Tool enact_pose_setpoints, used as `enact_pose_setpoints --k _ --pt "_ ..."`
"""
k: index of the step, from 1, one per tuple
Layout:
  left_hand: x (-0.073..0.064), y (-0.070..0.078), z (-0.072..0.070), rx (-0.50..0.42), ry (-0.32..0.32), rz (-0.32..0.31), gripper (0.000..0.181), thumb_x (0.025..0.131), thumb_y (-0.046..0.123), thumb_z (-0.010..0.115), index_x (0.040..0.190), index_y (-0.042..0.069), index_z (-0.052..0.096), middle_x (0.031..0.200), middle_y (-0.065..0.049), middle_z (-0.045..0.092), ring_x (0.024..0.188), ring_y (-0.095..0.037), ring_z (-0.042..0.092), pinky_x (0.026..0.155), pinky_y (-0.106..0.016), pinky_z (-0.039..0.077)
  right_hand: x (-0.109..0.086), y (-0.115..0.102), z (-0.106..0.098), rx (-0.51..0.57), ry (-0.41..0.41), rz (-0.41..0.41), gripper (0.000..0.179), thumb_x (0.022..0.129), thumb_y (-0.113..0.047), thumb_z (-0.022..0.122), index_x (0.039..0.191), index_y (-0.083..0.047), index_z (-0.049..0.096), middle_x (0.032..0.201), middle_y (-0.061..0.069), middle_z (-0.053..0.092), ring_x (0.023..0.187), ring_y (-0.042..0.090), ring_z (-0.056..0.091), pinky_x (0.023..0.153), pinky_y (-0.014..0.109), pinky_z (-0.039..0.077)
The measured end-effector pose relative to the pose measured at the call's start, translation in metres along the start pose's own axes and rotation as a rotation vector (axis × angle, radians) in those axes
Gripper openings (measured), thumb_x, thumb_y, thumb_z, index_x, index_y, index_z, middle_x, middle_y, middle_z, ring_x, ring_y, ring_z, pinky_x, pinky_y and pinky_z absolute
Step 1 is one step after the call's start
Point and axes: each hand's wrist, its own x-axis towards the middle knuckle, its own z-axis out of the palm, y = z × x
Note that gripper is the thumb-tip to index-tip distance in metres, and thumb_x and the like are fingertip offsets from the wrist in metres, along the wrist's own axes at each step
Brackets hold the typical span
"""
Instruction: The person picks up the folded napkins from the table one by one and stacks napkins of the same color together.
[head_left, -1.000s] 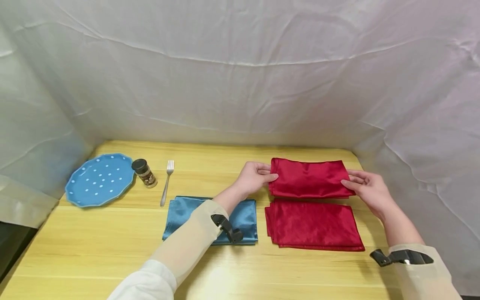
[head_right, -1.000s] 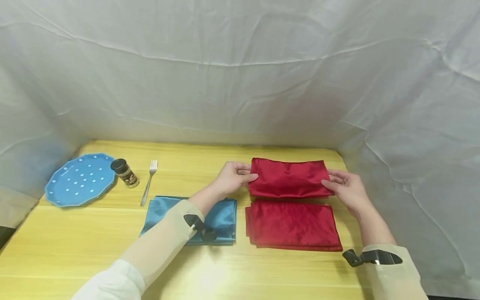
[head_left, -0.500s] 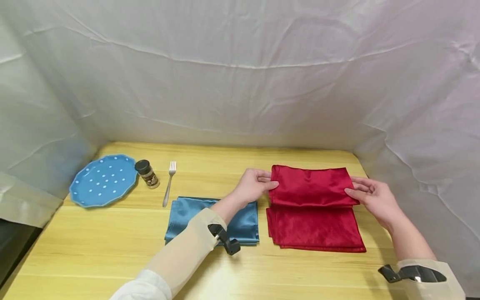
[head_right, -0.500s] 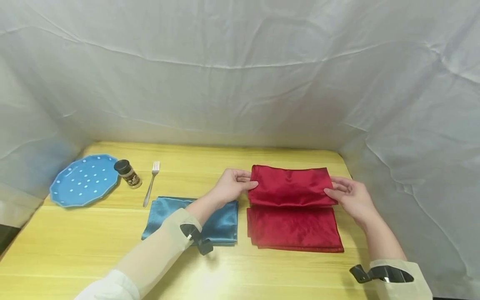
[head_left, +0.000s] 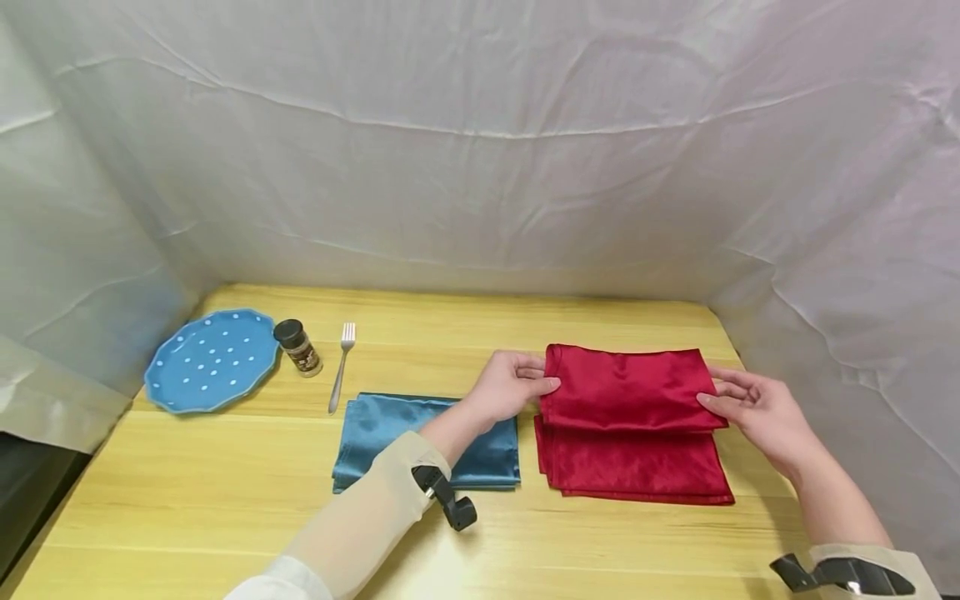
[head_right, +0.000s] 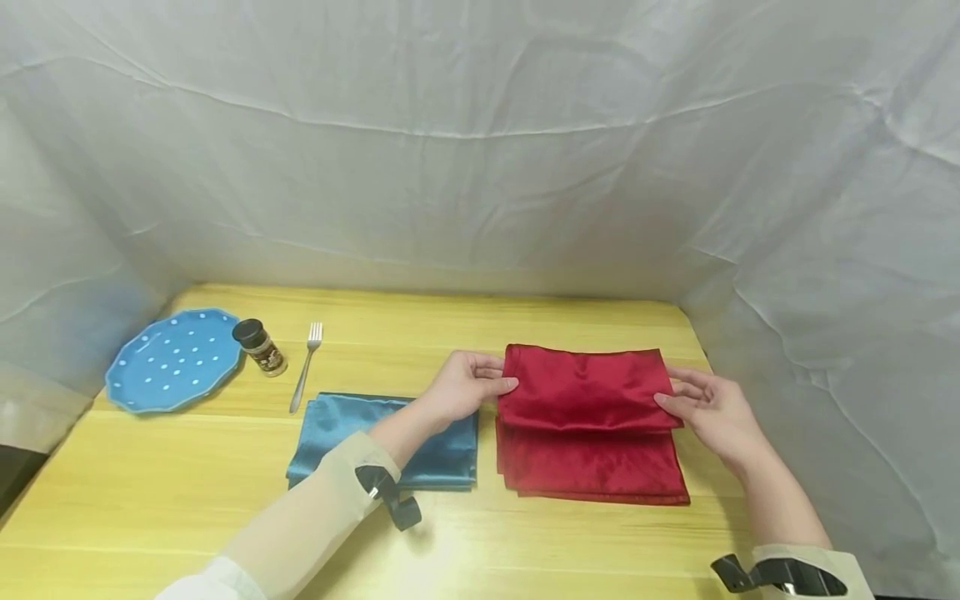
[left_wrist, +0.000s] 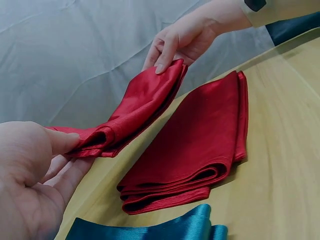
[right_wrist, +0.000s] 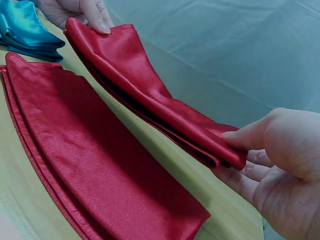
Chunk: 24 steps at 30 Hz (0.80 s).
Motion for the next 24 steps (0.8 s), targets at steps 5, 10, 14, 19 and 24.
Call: enact_pose_setpoints --k 5,10,14,19,24 --pt "-0.008 -0.002 0.0 -0.054 -0.03 -0.015 0.043 0.092 0.01 0.084 0.129 -0.007 0.07 0.113 -0.014 0.072 0.097 -0.025 0.075 0.082 -0.036 0.064 -0.007 0.001 0.001 0.014 -0.005 -0.002 0.062 0.102 -0.012 0.074 0.15 0.012 0.046 0.104 -0.005 0.073 0.091 0.002 0.071 0.074 0.016 0.055" --pt "-0.015 -0.007 -0.001 -0.067 -0.039 -0.027 0.043 0.093 0.009 0.083 0.13 -0.008 0.069 0.114 -0.015 0.071 0.099 -0.025 0.074 0.082 -0.038 0.064 -0.014 0.003 0.005 0.024 -0.016 -0.003 0.059 0.102 -0.013 0.074 0.15 0.009 0.048 0.104 -0.002 0.072 0.092 0.003 0.071 0.075 0.017 0.055" --pt "-0.019 -0.01 0.0 -0.061 -0.035 -0.026 0.043 0.093 0.009 0.083 0.13 -0.008 0.069 0.115 -0.015 0.071 0.103 -0.026 0.073 0.083 -0.038 0.064 -0.018 0.005 0.007 0.036 -0.022 -0.014 0.06 0.102 -0.01 0.074 0.15 0.011 0.046 0.104 -0.002 0.072 0.093 0.004 0.071 0.078 0.017 0.056" --pt "-0.024 -0.015 0.003 -0.074 -0.037 -0.03 0.041 0.093 0.006 0.083 0.128 -0.009 0.069 0.112 -0.014 0.071 0.099 -0.025 0.074 0.082 -0.037 0.064 -0.023 0.01 0.006 0.039 -0.025 -0.016 0.059 0.101 -0.009 0.074 0.152 0.008 0.048 0.104 -0.002 0.073 0.093 0.003 0.07 0.077 0.016 0.055" --pt "-0.028 -0.017 0.008 -0.1 -0.048 -0.024 0.036 0.092 0.004 0.082 0.124 -0.009 0.071 0.107 -0.014 0.072 0.094 -0.025 0.075 0.08 -0.038 0.064 -0.03 0.016 0.004 0.055 -0.024 -0.008 0.059 0.101 -0.008 0.074 0.153 0.004 0.05 0.104 0.0 0.075 0.092 0.003 0.072 0.078 0.015 0.055"
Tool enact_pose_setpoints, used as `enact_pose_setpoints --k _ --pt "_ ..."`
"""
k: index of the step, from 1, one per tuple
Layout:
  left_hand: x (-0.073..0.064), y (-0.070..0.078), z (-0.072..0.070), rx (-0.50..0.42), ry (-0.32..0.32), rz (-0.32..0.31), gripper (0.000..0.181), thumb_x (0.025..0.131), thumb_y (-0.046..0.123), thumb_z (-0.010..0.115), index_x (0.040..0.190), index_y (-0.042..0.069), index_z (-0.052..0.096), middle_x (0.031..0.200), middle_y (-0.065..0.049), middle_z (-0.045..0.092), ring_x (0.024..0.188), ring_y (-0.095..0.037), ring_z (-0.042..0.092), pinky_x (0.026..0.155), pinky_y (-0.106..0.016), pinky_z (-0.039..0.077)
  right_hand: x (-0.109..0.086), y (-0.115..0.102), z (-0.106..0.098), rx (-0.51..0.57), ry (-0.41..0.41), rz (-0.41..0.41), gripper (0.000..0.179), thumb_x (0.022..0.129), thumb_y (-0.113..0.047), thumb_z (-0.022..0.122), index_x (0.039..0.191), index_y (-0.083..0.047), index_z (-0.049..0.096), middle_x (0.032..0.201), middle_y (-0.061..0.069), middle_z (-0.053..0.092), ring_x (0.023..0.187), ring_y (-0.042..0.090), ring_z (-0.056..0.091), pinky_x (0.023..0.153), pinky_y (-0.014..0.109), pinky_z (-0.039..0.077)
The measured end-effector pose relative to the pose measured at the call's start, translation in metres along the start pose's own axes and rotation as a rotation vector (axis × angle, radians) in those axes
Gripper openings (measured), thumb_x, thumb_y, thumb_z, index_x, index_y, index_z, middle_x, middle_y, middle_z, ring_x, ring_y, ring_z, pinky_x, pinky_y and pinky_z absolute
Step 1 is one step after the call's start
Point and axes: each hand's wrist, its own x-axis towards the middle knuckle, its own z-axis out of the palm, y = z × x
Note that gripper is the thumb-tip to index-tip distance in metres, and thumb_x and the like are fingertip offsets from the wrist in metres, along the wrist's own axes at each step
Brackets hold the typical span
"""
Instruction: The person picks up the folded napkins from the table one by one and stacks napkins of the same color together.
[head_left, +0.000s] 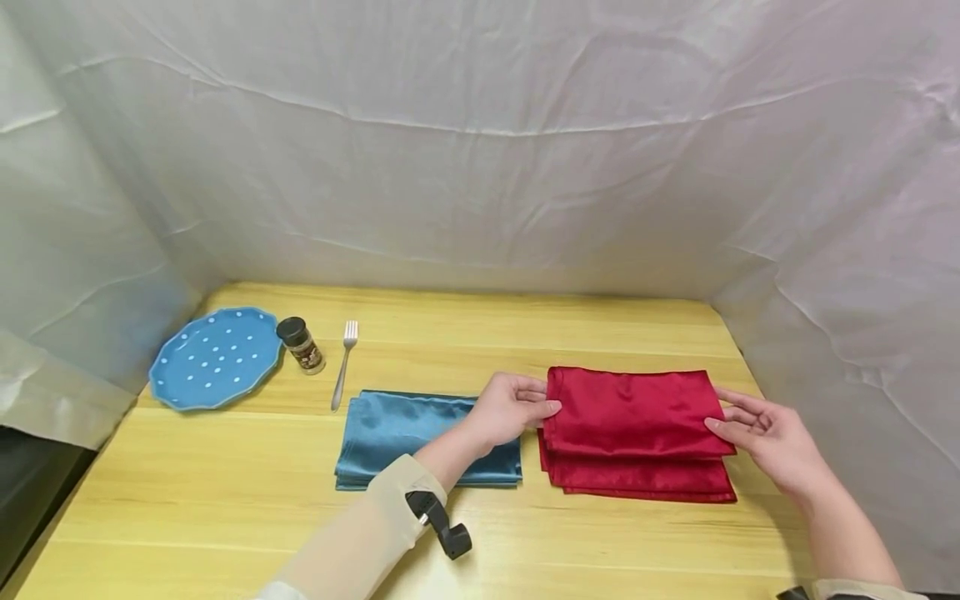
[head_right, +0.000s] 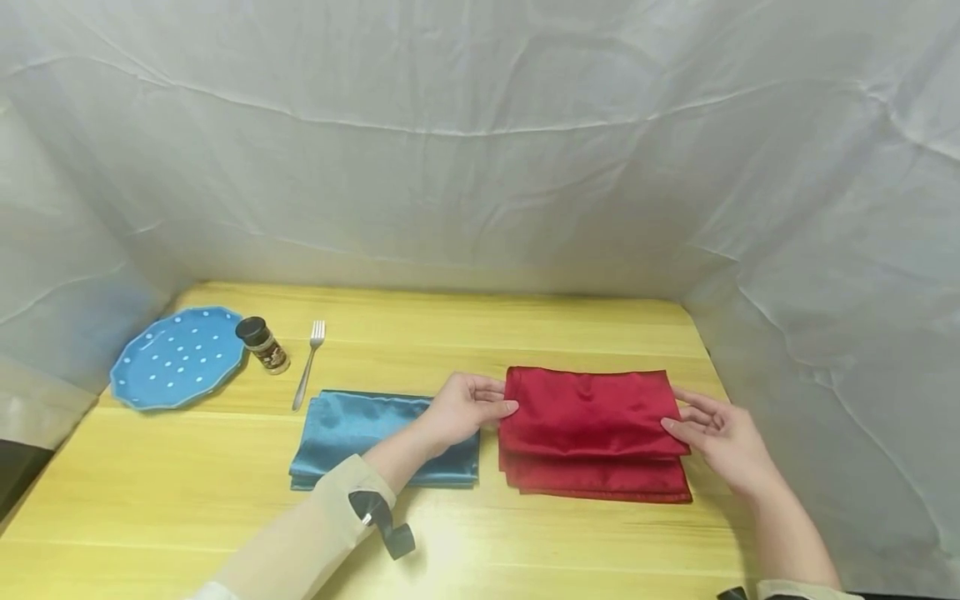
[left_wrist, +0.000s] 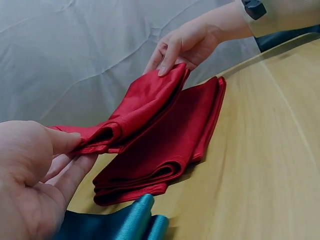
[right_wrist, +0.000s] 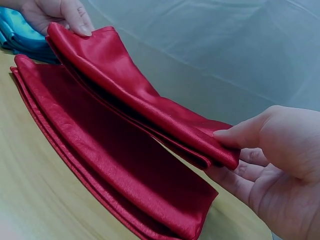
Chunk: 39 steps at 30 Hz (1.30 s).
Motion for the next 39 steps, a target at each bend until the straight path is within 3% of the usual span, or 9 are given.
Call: enact_pose_setpoints --k 14,23,32,39 --pt "-0.01 -0.005 0.005 -0.017 -0.04 -0.033 0.039 0.094 0.006 0.081 0.127 -0.011 0.069 0.112 -0.016 0.071 0.093 -0.027 0.076 0.08 -0.038 0.065 -0.014 0.011 -0.001 -0.036 -0.012 -0.038 0.057 0.1 -0.004 0.073 0.153 0.002 0.052 0.103 -0.001 0.075 0.089 0.007 0.074 0.076 0.019 0.058" --pt "-0.012 -0.011 0.007 -0.034 -0.035 -0.042 0.037 0.093 0.005 0.082 0.125 -0.009 0.071 0.109 -0.015 0.071 0.087 -0.026 0.077 0.077 -0.039 0.065 -0.019 0.018 0.002 0.097 -0.043 -0.05 0.06 0.099 0.004 0.071 0.156 -0.002 0.051 0.103 0.002 0.075 0.09 0.007 0.074 0.077 0.019 0.059" --pt "-0.015 -0.015 0.008 -0.057 -0.057 -0.047 0.034 0.093 0.002 0.081 0.123 -0.01 0.07 0.106 -0.014 0.071 0.088 -0.024 0.076 0.077 -0.038 0.065 -0.026 0.023 0.003 0.121 -0.057 -0.038 0.063 0.1 0.005 0.07 0.158 -0.005 0.049 0.104 0.008 0.077 0.087 0.01 0.074 0.07 0.019 0.057" --pt "-0.016 -0.016 0.009 -0.069 -0.072 -0.048 0.034 0.093 0.001 0.081 0.123 -0.012 0.07 0.104 -0.014 0.071 0.087 -0.022 0.075 0.078 -0.039 0.065 -0.027 0.028 0.007 0.153 -0.059 -0.041 0.063 0.099 0.006 0.07 0.157 -0.003 0.048 0.106 0.01 0.078 0.089 0.014 0.076 0.075 0.023 0.061"
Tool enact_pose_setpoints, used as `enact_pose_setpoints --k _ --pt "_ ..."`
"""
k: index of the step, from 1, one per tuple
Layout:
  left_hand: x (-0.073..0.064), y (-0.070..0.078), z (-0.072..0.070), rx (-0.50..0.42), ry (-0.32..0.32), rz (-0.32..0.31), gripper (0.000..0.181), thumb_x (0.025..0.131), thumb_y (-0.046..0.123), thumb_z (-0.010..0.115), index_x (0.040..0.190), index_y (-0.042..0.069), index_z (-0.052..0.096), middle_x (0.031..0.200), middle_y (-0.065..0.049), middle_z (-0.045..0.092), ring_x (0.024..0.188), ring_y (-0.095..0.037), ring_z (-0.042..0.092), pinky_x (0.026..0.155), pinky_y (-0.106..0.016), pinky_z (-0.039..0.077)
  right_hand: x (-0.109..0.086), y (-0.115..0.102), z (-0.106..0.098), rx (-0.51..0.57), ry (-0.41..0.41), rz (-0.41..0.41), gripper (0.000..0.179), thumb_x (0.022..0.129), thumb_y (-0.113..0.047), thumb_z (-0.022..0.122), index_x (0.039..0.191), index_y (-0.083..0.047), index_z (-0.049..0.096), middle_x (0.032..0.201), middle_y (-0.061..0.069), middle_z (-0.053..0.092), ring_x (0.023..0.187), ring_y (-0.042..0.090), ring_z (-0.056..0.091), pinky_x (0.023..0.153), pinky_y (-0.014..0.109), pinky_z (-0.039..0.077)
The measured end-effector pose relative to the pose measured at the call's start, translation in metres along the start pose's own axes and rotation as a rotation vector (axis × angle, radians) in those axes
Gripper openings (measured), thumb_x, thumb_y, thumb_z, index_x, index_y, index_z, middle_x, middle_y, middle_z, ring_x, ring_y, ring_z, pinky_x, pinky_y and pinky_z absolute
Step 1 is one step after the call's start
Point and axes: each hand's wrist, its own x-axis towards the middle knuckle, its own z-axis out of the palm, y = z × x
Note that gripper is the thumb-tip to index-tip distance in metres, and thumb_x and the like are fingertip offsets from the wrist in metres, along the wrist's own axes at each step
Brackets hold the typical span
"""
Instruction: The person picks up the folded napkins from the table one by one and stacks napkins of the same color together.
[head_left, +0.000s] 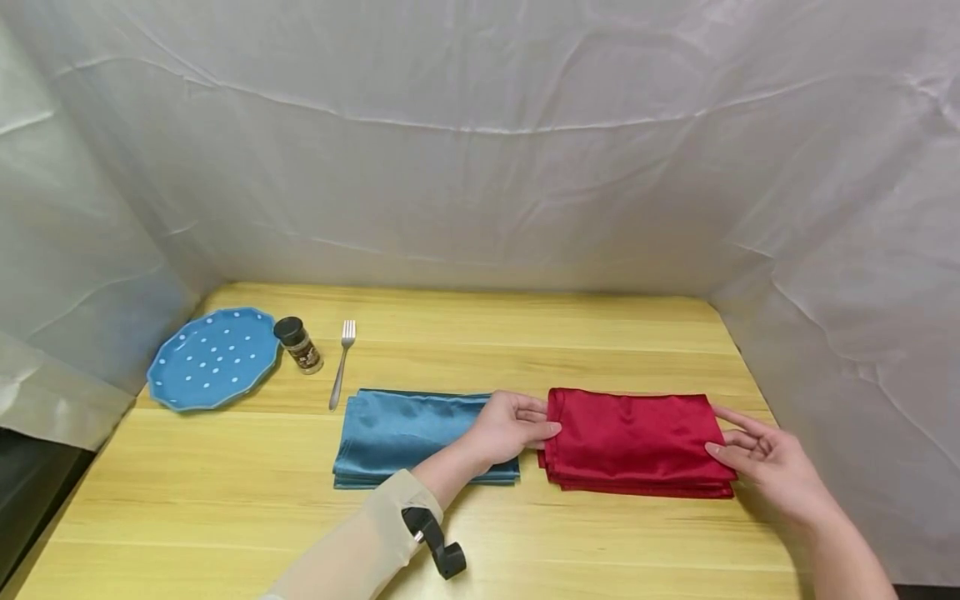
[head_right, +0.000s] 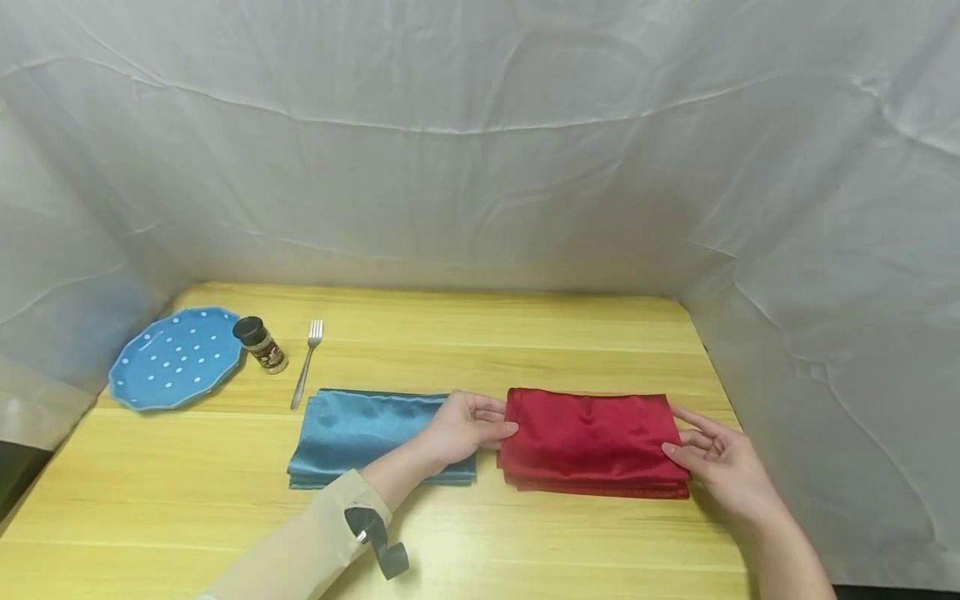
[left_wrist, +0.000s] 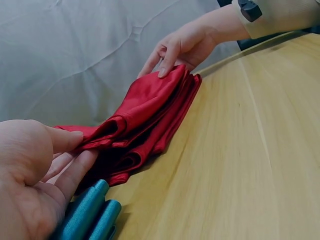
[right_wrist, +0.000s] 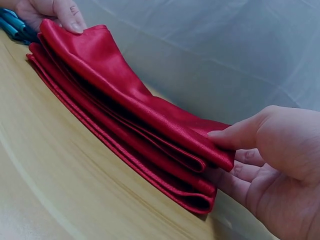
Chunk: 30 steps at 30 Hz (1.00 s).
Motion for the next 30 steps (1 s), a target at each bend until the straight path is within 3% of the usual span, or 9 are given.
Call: enact_pose_setpoints --k 6,21,30 --pt "-0.001 -0.0022 -0.0006 -0.002 -0.002 -0.005 0.037 0.092 -0.001 0.081 0.125 -0.014 0.068 0.104 -0.015 0.072 0.087 -0.023 0.076 0.078 -0.041 0.065 -0.0004 0.001 0.0027 0.064 0.005 0.028 0.06 0.099 0.006 0.07 0.155 -0.006 0.052 0.104 0.01 0.077 0.088 0.015 0.077 0.072 0.025 0.062" --pt "-0.0004 -0.0062 -0.0021 0.034 -0.012 -0.003 0.041 0.092 0.0 0.08 0.127 -0.016 0.065 0.103 -0.016 0.071 0.088 -0.025 0.076 0.075 -0.038 0.065 -0.0002 0.0077 0.0042 0.075 0.011 0.033 0.063 0.099 0.006 0.07 0.157 -0.001 0.047 0.107 0.012 0.077 0.089 0.015 0.077 0.076 0.025 0.062" --pt "0.0023 -0.0063 -0.0031 0.066 -0.022 -0.043 0.046 0.093 0.004 0.081 0.13 -0.016 0.063 0.106 -0.016 0.071 0.09 -0.026 0.077 0.076 -0.038 0.065 0.0013 0.0078 0.0003 -0.046 0.083 0.073 0.056 0.101 -0.003 0.072 0.154 -0.006 0.054 0.107 0.004 0.079 0.094 0.005 0.073 0.078 0.015 0.056"
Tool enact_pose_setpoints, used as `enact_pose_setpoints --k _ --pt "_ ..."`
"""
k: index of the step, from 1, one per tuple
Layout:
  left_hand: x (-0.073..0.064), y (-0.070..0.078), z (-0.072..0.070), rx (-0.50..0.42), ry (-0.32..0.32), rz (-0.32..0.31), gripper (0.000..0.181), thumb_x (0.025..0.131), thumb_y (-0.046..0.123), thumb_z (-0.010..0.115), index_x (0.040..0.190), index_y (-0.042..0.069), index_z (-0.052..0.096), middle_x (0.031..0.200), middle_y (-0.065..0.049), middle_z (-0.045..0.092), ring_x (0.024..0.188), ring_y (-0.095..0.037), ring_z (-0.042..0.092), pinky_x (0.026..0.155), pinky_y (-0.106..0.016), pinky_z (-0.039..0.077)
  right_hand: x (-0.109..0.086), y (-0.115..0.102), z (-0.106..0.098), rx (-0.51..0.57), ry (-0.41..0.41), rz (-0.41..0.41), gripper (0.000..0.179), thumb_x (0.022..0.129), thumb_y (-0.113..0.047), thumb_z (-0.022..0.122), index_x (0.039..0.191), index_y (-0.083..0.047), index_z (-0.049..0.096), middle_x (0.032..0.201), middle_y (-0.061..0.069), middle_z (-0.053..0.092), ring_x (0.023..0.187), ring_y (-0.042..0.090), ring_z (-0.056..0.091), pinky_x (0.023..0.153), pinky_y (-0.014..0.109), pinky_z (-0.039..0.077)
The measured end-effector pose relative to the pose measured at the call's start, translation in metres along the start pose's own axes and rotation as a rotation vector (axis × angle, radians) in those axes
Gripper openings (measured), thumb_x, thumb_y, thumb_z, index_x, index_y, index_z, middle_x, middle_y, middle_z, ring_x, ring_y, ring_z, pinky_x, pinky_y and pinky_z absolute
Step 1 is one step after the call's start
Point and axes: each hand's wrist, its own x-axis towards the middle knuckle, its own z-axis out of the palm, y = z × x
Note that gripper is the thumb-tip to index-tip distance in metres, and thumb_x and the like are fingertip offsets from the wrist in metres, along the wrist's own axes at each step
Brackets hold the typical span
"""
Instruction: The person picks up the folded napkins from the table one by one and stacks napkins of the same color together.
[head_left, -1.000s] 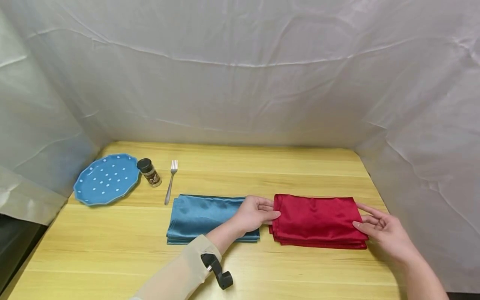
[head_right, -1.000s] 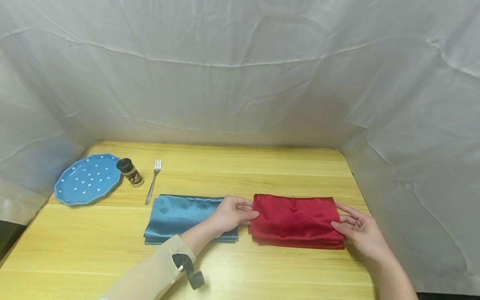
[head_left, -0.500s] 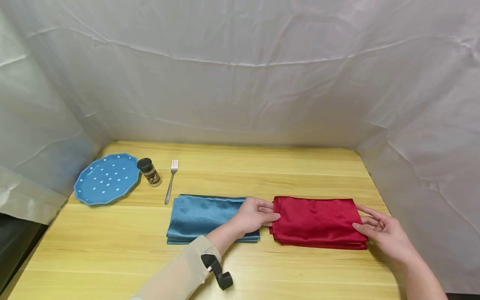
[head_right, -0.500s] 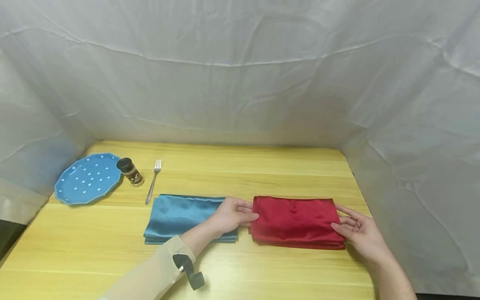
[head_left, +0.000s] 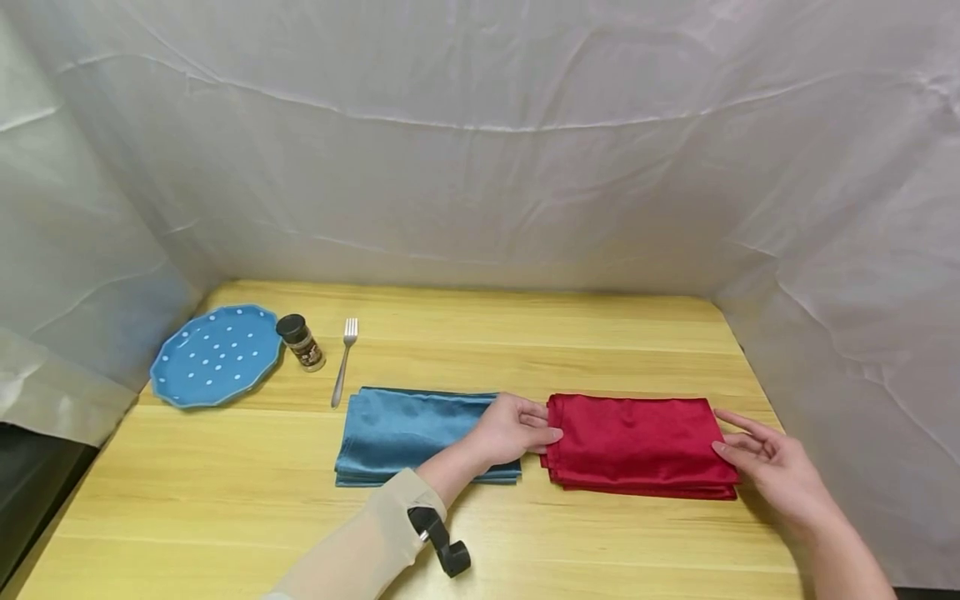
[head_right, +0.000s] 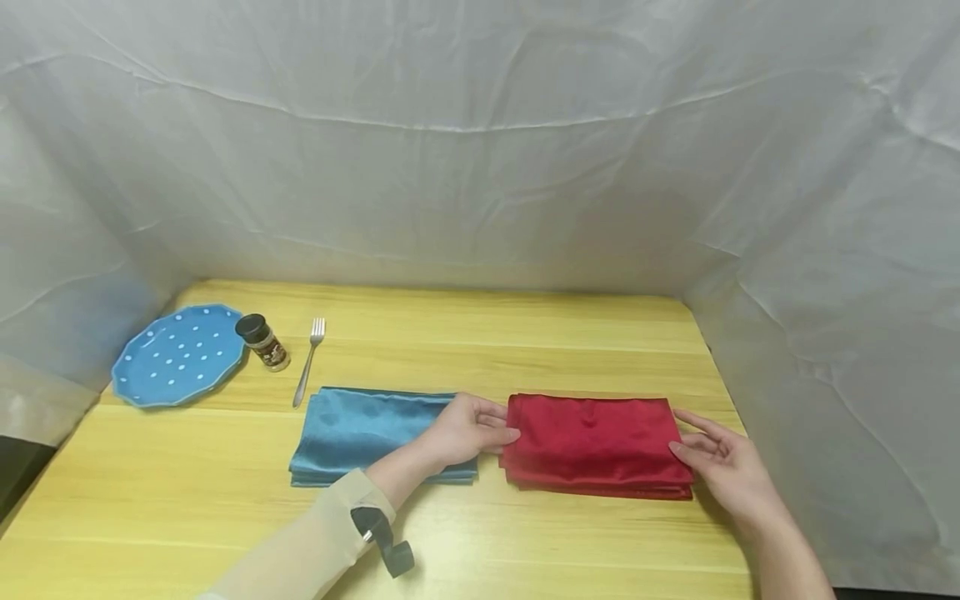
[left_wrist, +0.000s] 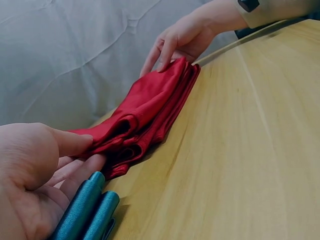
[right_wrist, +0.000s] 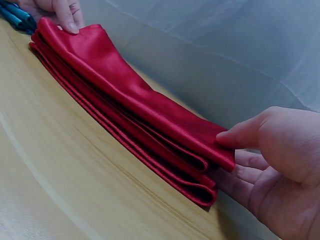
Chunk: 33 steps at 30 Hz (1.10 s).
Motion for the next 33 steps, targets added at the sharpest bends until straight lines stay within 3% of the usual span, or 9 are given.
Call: enact_pose_setpoints --k 10,15,19,22,27,33 --pt "0.0 0.002 0.001 0.021 -0.008 -0.007 0.039 0.095 0.004 0.079 0.127 -0.015 0.065 0.104 -0.015 0.075 0.093 -0.026 0.077 0.077 -0.037 0.065 -0.003 0.002 0.0 -0.046 0.024 0.023 0.053 0.101 -0.005 0.073 0.151 -0.004 0.057 0.105 0.0 0.077 0.093 0.004 0.072 0.076 0.016 0.057" --pt "-0.002 0.002 -0.003 0.019 -0.006 0.0 0.038 0.096 0.003 0.077 0.128 -0.015 0.066 0.103 -0.015 0.076 0.095 -0.025 0.077 0.08 -0.037 0.064 -0.005 -0.003 0.004 -0.216 0.004 -0.015 0.056 0.102 -0.007 0.073 0.151 0.006 0.051 0.106 0.004 0.075 0.079 0.01 0.069 0.058 0.025 0.055" --pt "-0.005 0.005 -0.008 0.017 -0.006 0.022 0.033 0.097 0.004 0.077 0.125 -0.012 0.07 0.097 -0.013 0.077 0.094 -0.023 0.076 0.082 -0.036 0.064 -0.004 -0.01 0.005 -0.31 0.019 -0.047 0.055 0.102 -0.008 0.072 0.149 0.009 0.051 0.11 0.016 0.074 0.082 0.006 0.071 0.059 0.023 0.056" --pt "-0.008 0.008 -0.015 0.072 -0.001 0.058 0.031 0.097 0.008 0.078 0.123 -0.008 0.073 0.098 -0.011 0.078 0.094 -0.022 0.076 0.083 -0.034 0.063 -0.002 -0.015 0.004 -0.374 0.045 -0.091 0.05 0.102 -0.007 0.071 0.146 0.01 0.054 0.112 0.025 0.073 0.09 -0.001 0.07 0.07 0.016 0.056" --pt "-0.016 0.013 -0.033 0.228 0.027 0.148 0.035 0.1 0.017 0.076 0.127 -0.005 0.072 0.105 -0.006 0.077 0.096 -0.019 0.075 0.083 -0.031 0.062 0.002 -0.022 0.006 -0.488 0.104 -0.205 0.041 0.099 -0.003 0.073 0.137 0.009 0.063 0.112 0.025 0.073 0.088 -0.005 0.067 0.072 0.01 0.053" --pt "-0.028 0.024 -0.055 0.254 0.06 0.233 0.04 0.106 0.026 0.07 0.134 -0.002 0.068 0.117 -0.008 0.075 0.104 -0.03 0.074 0.086 -0.039 0.063 0.006 -0.033 0.009 -0.568 0.166 -0.257 0.039 0.096 -0.006 0.078 0.132 0.006 0.068 0.117 0.026 0.072 0.091 -0.015 0.059 0.071 0.006 0.051"
